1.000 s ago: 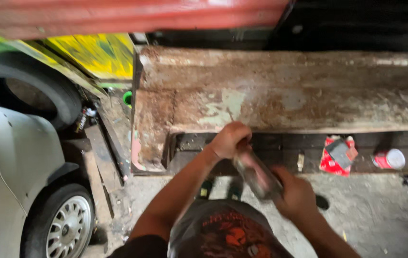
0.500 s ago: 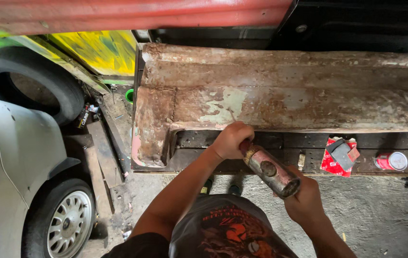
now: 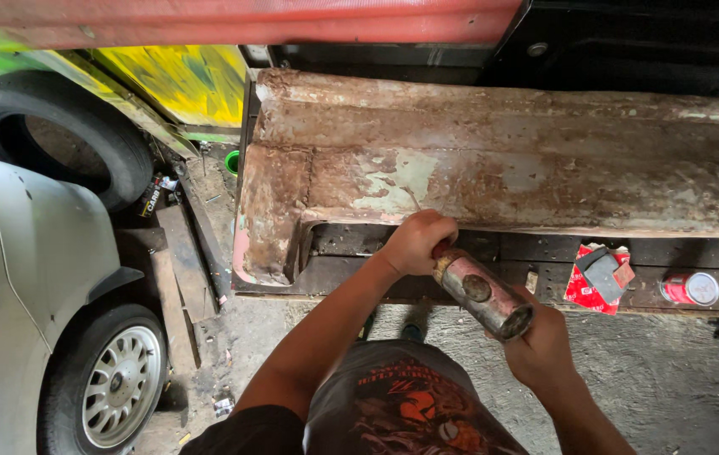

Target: The person uses a hammer and chisel to chip away rust and old paint from a metal car part. They then use a sanding block to smooth the surface of the part.

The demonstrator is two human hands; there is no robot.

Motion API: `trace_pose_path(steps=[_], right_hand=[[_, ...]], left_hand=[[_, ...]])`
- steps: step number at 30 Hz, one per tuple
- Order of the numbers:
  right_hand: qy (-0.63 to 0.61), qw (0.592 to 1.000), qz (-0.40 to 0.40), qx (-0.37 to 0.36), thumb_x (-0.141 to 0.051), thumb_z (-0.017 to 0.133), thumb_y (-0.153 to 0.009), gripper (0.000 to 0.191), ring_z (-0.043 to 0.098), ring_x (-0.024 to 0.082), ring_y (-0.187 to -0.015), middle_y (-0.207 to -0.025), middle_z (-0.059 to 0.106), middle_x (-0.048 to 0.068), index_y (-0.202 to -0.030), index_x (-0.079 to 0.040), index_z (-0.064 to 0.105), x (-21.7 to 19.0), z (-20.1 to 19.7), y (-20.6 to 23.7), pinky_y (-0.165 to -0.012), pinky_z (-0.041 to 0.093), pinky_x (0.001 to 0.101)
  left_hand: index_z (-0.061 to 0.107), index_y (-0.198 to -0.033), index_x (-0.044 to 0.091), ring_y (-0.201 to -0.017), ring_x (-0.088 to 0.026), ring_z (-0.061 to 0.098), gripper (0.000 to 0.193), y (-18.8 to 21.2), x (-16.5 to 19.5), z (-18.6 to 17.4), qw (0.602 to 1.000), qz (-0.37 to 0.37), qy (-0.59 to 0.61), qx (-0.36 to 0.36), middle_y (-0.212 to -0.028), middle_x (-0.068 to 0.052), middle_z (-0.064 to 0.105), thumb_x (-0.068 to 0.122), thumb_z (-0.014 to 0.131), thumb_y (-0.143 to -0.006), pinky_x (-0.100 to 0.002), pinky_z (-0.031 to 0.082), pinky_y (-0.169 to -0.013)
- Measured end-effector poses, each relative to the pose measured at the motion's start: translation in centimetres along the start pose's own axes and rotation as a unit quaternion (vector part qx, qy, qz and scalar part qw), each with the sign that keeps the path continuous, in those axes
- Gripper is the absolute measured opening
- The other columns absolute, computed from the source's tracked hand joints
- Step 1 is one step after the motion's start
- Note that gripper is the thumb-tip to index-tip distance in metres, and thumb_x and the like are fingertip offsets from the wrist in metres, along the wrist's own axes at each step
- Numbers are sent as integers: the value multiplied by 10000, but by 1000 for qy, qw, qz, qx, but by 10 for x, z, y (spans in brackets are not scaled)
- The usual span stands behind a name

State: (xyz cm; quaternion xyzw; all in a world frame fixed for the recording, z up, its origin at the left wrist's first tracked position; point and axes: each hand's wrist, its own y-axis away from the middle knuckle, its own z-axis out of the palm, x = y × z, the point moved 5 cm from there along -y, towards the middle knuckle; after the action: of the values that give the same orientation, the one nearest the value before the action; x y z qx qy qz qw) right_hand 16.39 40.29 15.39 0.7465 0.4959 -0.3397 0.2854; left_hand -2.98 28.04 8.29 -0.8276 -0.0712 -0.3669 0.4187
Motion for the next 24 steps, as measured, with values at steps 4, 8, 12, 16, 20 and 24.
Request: trace_pose_path(steps=[4, 8, 12, 16, 20, 24], right_hand=[[42, 999, -21, 25, -84, 625, -831, 304, 722, 193, -698, -785, 738, 123, -1124, -35, 688, -5, -8, 10, -660, 552, 340], [58, 993, -97, 41, -179, 695, -801, 331, 740, 199, -714, -843, 751, 123, -1116, -79, 681, -8, -8, 6, -633, 574, 357], [178, 984, 15, -3, -230, 688, -846, 343, 741, 282, -753, -835, 745, 158, -1163, -101, 697, 15, 5, -9, -675, 552, 413], [40, 999, -10, 28, -153, 655, -849, 302, 739, 173, -777, -844, 761, 128, -1133, -62, 698, 26, 3, -4, -727, 565, 355], [9, 998, 29, 48, -63, 689, -759, 408, 721, 169, -788, -859, 769, 122, -1166, -32, 683, 39, -2, 3, -721, 562, 338], [-20, 999, 8, 28, -30, 692, -757, 462, 712, 162, -848, -936, 777, 113, -1218, -12, 678, 42, 0, -2, -765, 549, 330]], left_hand=[[532, -838, 111, -750, -363, 590, 335, 1, 1, 2, 1000, -2, -30, -2, -757, -110, 574, 128, 773, -607, -452, 471, -674], [533, -854, 106, -766, -363, 597, 302, 3, -4, 4, 1000, -10, -28, 9, -772, -112, 570, 102, 757, -651, -451, 483, -689], [548, -867, 104, -769, -372, 597, 307, 1, -9, 4, 998, 19, -50, -24, -776, -112, 583, 93, 766, -651, -476, 478, -708], [521, -862, 93, -747, -376, 582, 291, -1, -9, -8, 998, 2, -35, 57, -754, -129, 546, 73, 736, -669, -465, 479, -678], [523, -872, 104, -760, -356, 583, 292, 0, 1, -2, 999, -6, -15, 51, -780, -116, 559, 57, 719, -661, -454, 477, -691], [524, -844, 101, -759, -374, 560, 307, 8, 13, 5, 1000, 10, -10, 26, -783, -128, 550, 49, 707, -602, -468, 451, -674]])
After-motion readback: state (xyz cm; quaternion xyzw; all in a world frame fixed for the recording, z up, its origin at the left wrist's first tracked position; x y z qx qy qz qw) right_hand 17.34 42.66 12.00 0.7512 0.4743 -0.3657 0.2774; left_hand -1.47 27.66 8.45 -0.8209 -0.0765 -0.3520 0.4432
